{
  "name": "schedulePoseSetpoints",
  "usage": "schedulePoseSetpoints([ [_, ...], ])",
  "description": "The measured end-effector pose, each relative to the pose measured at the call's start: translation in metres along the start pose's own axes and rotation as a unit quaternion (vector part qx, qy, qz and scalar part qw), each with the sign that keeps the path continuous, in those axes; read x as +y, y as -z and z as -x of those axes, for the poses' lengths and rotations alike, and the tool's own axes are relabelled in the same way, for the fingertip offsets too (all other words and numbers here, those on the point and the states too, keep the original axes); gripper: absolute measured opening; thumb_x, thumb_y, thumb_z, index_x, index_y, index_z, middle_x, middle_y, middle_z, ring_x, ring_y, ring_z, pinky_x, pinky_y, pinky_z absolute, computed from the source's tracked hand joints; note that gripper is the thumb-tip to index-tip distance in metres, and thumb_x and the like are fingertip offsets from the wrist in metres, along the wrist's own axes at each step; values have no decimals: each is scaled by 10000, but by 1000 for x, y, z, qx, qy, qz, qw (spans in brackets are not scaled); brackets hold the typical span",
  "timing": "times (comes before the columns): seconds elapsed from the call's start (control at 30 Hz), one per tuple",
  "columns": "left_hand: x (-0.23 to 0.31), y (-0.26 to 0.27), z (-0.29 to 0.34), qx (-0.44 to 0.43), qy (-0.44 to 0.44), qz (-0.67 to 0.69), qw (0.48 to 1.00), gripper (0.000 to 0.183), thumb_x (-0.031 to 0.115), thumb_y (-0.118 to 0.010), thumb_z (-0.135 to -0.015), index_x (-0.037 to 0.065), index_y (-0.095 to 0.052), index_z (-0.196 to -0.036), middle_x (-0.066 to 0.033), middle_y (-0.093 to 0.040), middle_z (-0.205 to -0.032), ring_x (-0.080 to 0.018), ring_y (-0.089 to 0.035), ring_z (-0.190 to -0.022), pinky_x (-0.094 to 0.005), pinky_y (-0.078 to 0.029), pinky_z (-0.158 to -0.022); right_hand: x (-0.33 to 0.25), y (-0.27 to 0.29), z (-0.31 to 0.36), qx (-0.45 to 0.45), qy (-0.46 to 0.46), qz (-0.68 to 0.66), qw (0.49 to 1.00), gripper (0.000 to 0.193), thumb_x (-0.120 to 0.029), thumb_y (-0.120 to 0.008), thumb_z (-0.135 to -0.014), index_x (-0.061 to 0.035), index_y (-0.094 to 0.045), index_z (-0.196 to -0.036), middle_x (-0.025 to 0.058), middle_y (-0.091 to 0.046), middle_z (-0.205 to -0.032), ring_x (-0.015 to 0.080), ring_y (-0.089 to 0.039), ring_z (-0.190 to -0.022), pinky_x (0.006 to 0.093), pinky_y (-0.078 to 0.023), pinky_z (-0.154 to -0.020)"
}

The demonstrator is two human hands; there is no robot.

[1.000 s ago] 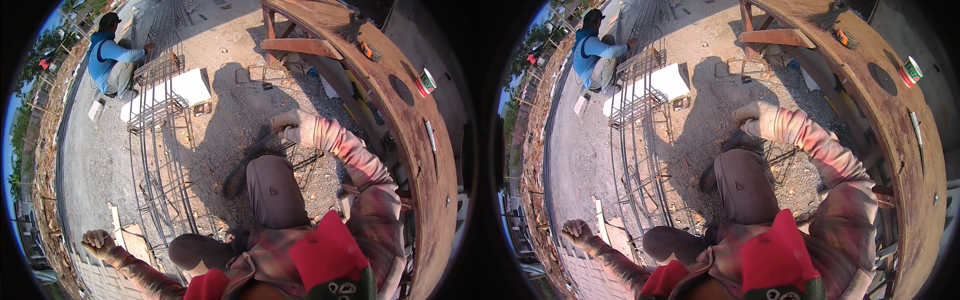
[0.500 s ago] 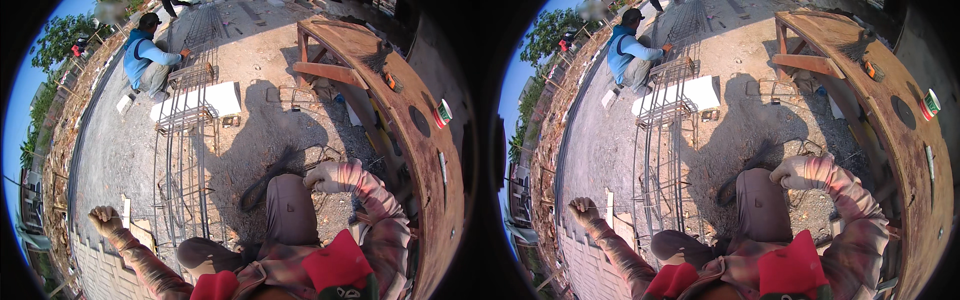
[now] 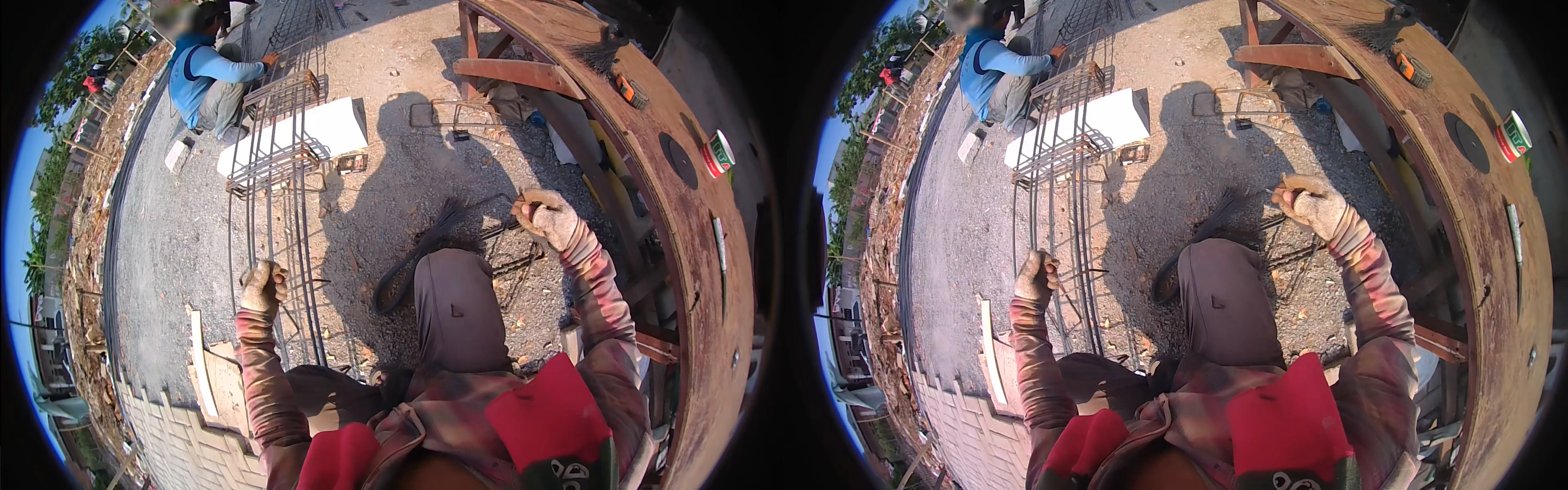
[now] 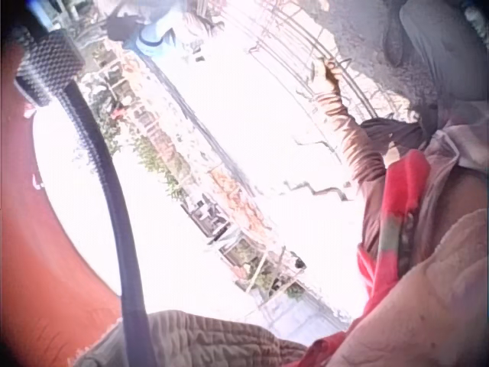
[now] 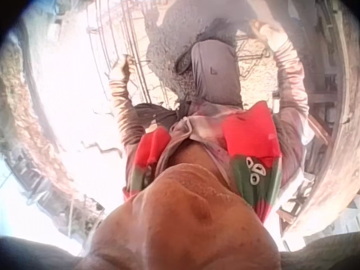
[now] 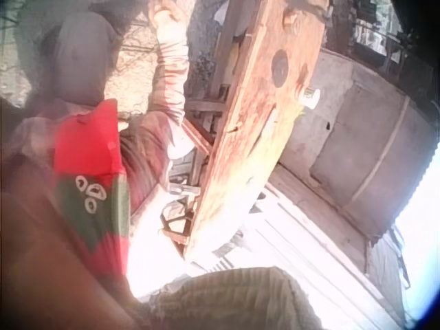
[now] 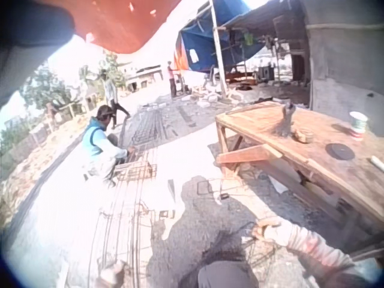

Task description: The person uses a tape measure and pliers to assemble a steel rebar reinforcement cage, tying wire around rebar rings and longitudinal bars while working on the ground.

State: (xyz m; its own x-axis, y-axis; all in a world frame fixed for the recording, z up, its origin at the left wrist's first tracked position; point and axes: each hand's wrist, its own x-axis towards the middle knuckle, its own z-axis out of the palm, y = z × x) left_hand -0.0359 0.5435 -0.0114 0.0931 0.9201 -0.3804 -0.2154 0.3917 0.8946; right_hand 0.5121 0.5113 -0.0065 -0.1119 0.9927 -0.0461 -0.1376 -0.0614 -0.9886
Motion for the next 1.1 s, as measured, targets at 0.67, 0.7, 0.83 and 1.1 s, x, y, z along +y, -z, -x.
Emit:
schedulePoseSetpoints([
  [0.67,-321,-37,-39,232,309,-43,921,445,220,-635,-760,50,-506,-1151,-127,-611,-905,-238,-601,-656,-348,-474,-452,221,50,130,158,-218,458,847,168,-116,-510,-794,-53,-627,-897,150,-626,-787,220,-603,-735,329,-466,-673],
  [0.7,-328,-32,-43,228,285,-15,931,456,215,-641,-750,54,-512,-1156,-128,-611,-907,-230,-598,-665,-341,-469,-446,231,54,129,145,-198,473,846,153,-89,-510,-778,-43,-629,-863,119,-626,-753,156,-590,-726,298,-463,-668],
  [0.83,-330,-55,-65,268,228,-286,891,577,161,-687,-643,-70,-513,-1142,-216,-609,-1069,-323,-592,-1013,-362,-439,-899,278,88,161,182,-215,313,907,203,-152,-564,-782,-49,-651,-934,92,-659,-808,158,-618,-764,318,-473,-699],
  [1.1,-305,-46,-53,380,281,-287,834,592,224,-725,-591,-28,-566,-1102,-216,-600,-1104,-344,-553,-1085,-350,-416,-934,358,115,144,-74,-219,608,759,386,-237,-716,-722,-17,-645,-1031,83,-675,-904,146,-614,-853,297,-478,-736],
])
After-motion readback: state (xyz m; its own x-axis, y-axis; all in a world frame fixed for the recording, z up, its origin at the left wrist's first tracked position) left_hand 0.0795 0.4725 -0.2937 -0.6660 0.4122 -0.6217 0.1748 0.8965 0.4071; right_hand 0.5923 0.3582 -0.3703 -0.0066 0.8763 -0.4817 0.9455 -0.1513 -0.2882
